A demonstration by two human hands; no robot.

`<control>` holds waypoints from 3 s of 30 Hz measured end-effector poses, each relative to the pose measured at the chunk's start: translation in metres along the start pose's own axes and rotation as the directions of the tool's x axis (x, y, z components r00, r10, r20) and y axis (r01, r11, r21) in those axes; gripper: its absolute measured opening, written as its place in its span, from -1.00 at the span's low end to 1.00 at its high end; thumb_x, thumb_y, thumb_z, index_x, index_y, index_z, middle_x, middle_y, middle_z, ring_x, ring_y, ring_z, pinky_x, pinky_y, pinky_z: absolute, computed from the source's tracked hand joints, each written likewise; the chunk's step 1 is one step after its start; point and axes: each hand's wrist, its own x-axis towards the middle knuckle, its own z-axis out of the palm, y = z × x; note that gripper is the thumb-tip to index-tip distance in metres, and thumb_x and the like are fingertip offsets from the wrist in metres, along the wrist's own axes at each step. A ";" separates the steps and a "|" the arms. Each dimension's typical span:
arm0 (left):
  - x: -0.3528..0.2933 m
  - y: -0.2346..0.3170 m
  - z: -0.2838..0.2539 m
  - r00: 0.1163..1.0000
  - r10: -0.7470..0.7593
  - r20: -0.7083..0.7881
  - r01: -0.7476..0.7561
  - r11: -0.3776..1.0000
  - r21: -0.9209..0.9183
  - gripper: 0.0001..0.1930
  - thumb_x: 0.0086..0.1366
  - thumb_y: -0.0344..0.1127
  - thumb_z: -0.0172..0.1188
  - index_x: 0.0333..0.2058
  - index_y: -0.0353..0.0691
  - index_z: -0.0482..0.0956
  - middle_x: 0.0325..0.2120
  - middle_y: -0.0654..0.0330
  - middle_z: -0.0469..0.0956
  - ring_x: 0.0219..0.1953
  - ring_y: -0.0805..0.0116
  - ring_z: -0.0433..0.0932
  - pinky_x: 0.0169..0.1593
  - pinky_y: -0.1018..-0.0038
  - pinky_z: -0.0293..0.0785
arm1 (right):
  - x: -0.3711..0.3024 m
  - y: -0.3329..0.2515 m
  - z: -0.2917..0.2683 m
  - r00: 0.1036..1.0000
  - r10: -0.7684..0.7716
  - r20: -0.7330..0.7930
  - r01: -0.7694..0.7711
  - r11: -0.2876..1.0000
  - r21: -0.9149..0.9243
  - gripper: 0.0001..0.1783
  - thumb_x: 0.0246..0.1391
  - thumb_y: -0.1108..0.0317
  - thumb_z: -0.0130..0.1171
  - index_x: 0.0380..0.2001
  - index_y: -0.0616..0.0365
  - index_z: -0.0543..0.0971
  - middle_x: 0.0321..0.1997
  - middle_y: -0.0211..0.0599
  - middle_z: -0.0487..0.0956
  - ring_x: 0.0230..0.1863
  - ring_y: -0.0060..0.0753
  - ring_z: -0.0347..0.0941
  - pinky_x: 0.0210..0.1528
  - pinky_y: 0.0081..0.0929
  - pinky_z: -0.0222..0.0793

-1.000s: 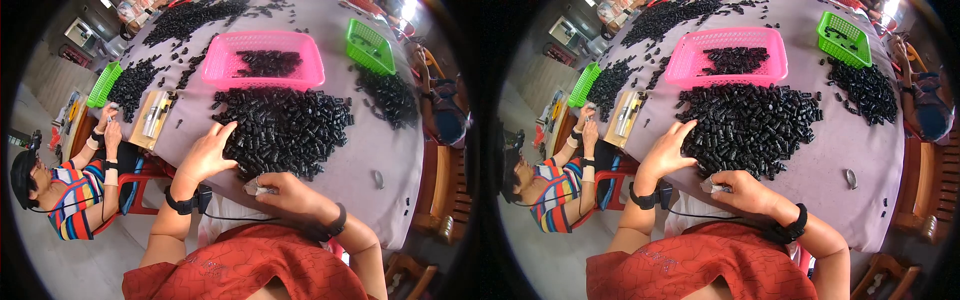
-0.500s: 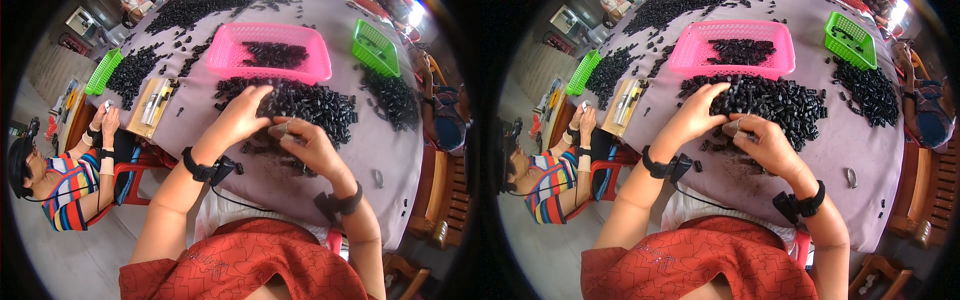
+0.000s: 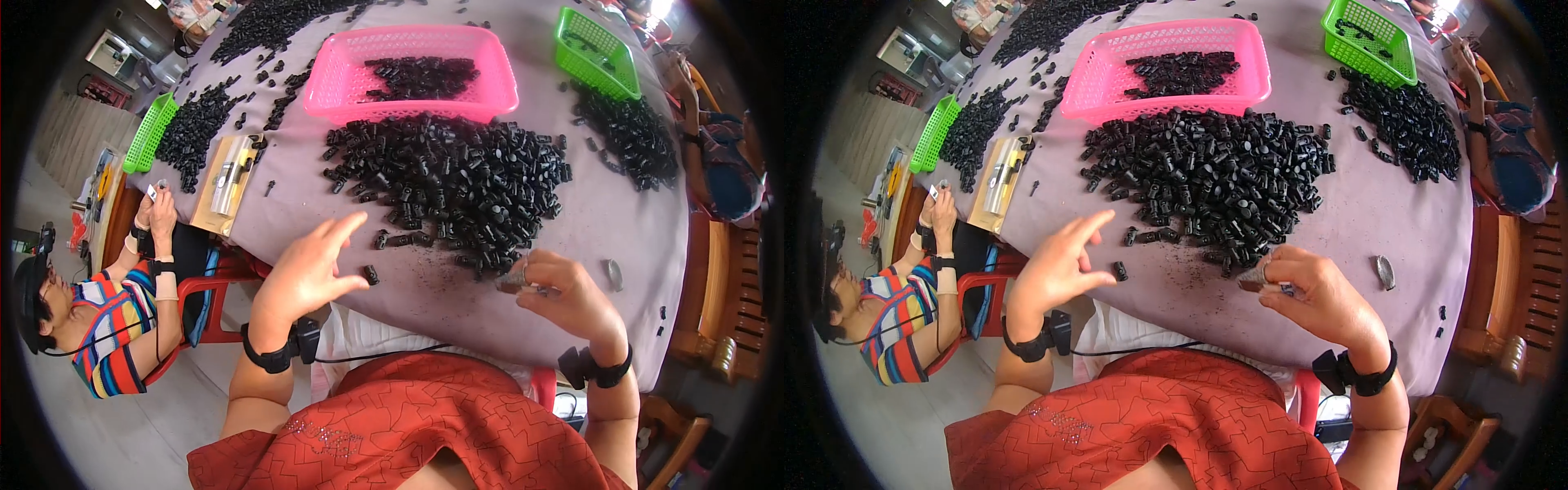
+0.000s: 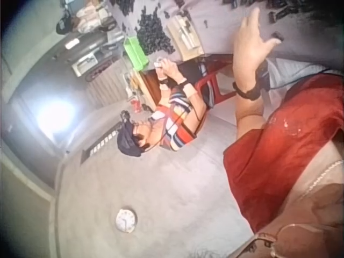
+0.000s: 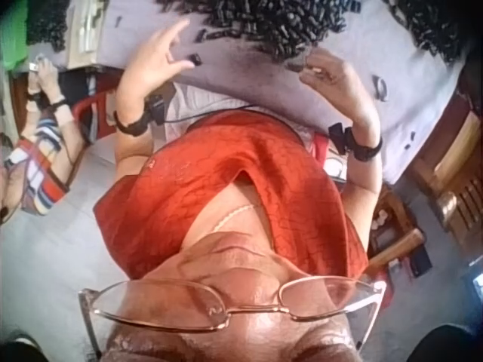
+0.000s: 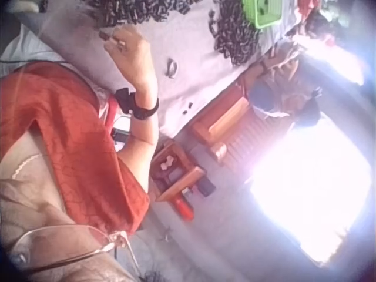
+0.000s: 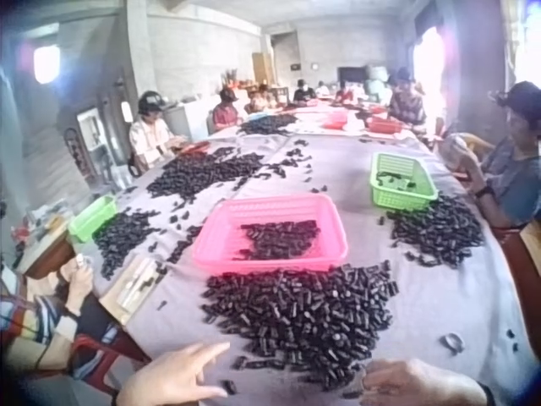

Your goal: Manually inspecting and assembling small black components, possibly for shoe manufacturing.

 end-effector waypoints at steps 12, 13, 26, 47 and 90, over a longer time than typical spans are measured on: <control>0.079 0.029 0.056 0.915 0.395 -0.085 -0.390 0.918 0.069 -0.57 0.02 -0.44 0.31 -0.11 -0.31 0.42 -0.37 0.03 0.46 -0.37 0.07 0.50 -0.26 0.29 0.45 | 0.031 0.017 0.024 0.997 -0.069 -0.027 0.066 0.992 -0.104 -0.82 -0.05 0.40 0.19 -0.36 0.27 0.57 -0.28 -0.09 0.47 -0.24 -0.05 0.45 -0.17 -0.29 0.37; 0.086 0.031 0.057 0.889 0.443 -0.118 -0.438 0.896 0.067 -0.60 0.00 -0.48 0.29 -0.15 -0.32 0.42 -0.39 0.01 0.46 -0.35 0.03 0.50 -0.24 0.27 0.44 | 0.035 0.016 0.026 0.996 -0.056 -0.068 0.050 0.995 -0.088 -0.83 -0.05 0.40 0.20 -0.37 0.25 0.57 -0.29 -0.10 0.46 -0.26 -0.05 0.44 -0.18 -0.29 0.36; 0.152 0.052 0.030 0.923 0.189 -0.334 -0.361 0.722 -0.590 -0.68 0.16 -0.50 0.26 -0.10 -0.35 0.47 -0.45 0.23 0.55 -0.52 0.55 0.54 -0.41 0.60 0.50 | 0.072 0.012 0.009 0.886 0.134 -0.443 -0.023 0.969 0.247 -0.73 -0.04 0.52 0.23 -0.19 0.23 0.62 0.14 -0.17 0.41 -0.11 -0.38 0.47 -0.15 -0.48 0.44; 0.156 0.024 0.027 0.952 0.166 -0.257 -0.303 0.623 -0.721 -0.80 0.33 -0.42 0.10 -0.10 -0.31 0.53 -0.36 0.23 0.62 -0.58 0.66 0.48 -0.52 0.70 0.39 | 0.089 -0.004 0.048 0.994 -0.009 -0.108 0.023 0.991 0.130 -0.74 0.03 0.54 0.13 -0.17 0.21 0.61 0.11 0.01 0.48 0.07 -0.13 0.47 0.04 -0.35 0.41; 0.145 0.049 0.051 0.932 0.292 0.214 0.246 -0.079 -0.966 -0.53 0.21 -0.40 0.28 0.09 -0.30 0.41 -0.30 0.22 0.55 -0.46 0.47 0.57 -0.38 0.61 0.56 | 0.079 0.024 0.005 0.984 0.155 -0.091 -0.029 0.635 0.772 -0.42 0.10 0.33 0.23 0.19 0.22 0.35 -0.47 -0.55 0.45 -0.51 -0.78 0.31 -0.52 -0.75 0.19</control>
